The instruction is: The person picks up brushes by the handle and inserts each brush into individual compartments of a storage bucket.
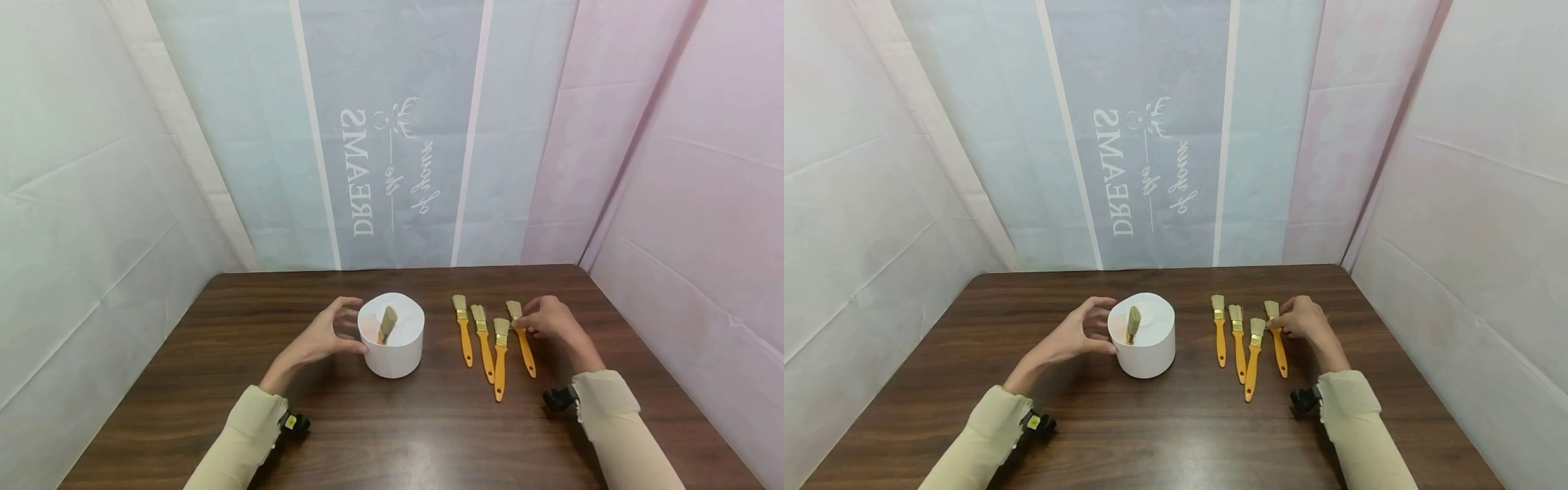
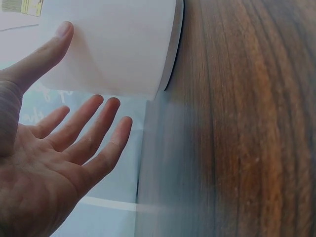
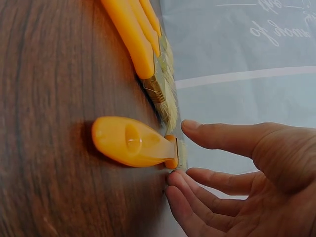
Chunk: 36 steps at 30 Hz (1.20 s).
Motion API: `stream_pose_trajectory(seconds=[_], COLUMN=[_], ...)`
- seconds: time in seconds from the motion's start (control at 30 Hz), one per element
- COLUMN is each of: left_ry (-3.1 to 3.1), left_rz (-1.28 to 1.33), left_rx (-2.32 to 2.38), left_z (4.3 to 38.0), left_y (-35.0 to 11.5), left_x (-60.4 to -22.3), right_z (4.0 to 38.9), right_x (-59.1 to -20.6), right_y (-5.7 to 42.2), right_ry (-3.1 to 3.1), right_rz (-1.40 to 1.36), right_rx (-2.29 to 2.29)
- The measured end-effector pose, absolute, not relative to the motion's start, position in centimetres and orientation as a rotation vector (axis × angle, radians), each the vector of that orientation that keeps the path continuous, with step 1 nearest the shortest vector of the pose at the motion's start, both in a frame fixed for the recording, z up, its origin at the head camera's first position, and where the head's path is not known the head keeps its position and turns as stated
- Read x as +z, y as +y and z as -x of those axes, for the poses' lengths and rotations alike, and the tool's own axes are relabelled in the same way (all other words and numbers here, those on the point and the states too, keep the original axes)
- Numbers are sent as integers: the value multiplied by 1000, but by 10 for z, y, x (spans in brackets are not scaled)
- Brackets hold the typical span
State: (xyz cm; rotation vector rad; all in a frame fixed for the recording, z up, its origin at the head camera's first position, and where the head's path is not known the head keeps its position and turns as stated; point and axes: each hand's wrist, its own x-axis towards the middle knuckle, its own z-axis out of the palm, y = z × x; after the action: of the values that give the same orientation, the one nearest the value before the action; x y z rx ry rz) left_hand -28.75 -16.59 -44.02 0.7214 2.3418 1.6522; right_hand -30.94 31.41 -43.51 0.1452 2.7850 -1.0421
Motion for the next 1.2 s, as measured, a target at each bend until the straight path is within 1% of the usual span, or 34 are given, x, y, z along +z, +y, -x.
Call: stream_pose_trajectory(seconds=[0.67, 1.2], left_ry=[2364, 2363], left_rz=[-717, -681], left_rx=[1612, 1609], left_z=[286, 284], left_y=[-166, -166], left_x=[-437, -435], right_z=[311, 314], right_x=[-440, -442], right_y=[310, 310], right_ry=[2816, 2779], right_rz=[-184, -139], right_rx=[-973, -1090])
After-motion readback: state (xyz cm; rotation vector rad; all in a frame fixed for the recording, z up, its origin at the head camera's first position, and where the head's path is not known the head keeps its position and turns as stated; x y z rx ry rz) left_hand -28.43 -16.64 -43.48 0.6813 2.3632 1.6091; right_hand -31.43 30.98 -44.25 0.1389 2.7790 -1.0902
